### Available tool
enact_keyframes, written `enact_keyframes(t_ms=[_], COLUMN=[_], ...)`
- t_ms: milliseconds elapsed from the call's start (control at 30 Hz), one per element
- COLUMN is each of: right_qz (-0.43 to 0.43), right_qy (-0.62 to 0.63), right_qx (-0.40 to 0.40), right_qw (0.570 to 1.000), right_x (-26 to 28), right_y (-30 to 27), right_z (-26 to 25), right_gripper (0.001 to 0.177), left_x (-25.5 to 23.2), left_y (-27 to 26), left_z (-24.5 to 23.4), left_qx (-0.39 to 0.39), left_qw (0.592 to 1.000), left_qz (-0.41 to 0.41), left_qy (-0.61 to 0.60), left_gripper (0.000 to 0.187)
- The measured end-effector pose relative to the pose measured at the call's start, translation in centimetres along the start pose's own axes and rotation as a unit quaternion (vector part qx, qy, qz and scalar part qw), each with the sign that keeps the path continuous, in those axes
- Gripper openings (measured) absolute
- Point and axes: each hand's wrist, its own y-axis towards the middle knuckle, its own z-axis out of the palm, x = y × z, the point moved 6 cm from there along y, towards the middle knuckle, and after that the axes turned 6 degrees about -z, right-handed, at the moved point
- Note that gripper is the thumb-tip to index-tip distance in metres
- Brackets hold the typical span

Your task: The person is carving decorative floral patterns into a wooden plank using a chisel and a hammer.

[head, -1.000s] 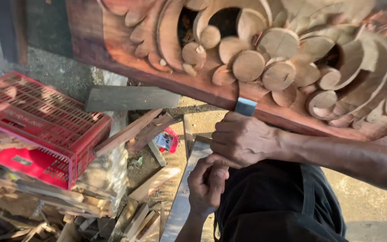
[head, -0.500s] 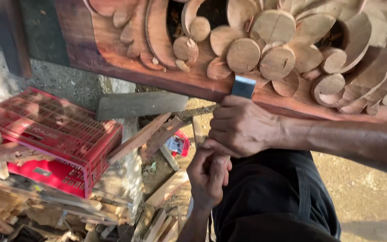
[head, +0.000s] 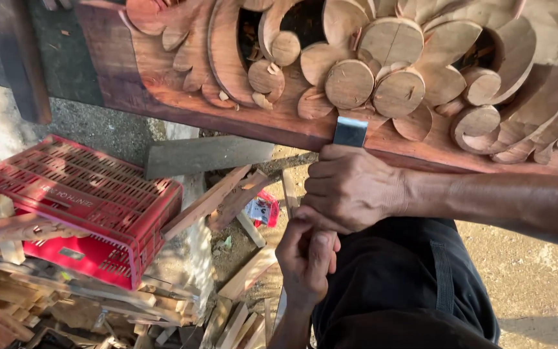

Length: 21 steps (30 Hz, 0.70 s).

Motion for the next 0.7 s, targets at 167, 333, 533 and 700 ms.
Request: enact_keyframes(t_ms=[167, 333, 533, 700], right_qz=[-0.01, -0.001, 0.004, 0.009], right_qy=[0.015, 0.016, -0.002, 0.003], right_qx=[-0.012, -0.014, -0.011, -0.019], right_qw=[1.0, 1.0, 1.0, 1.0], right_x=[-0.3, -0.4, -0.2, 0.7], right_y=[-0.4, 0.0, -0.4, -1.1], right_z=[0.1, -0.1, 0.2, 0.6], right_gripper=[0.036, 0.038, 0.037, 0.034], left_x=[-1.1, -1.0, -0.3, -0.4], left_y=[0.3, 0.5, -0.4, -0.9], left_z=[0.0, 0.4, -0.3, -1.4], left_qx=[0.006, -0.018, -0.017, 0.016], left_qw=[1.0, 0.999, 1.0, 0.997], left_qz=[0.006, -0.021, -0.012, -0.034], left_qy=[0.02, 0.021, -0.005, 0.069], left_gripper=[0.025, 0.023, 0.025, 0.027])
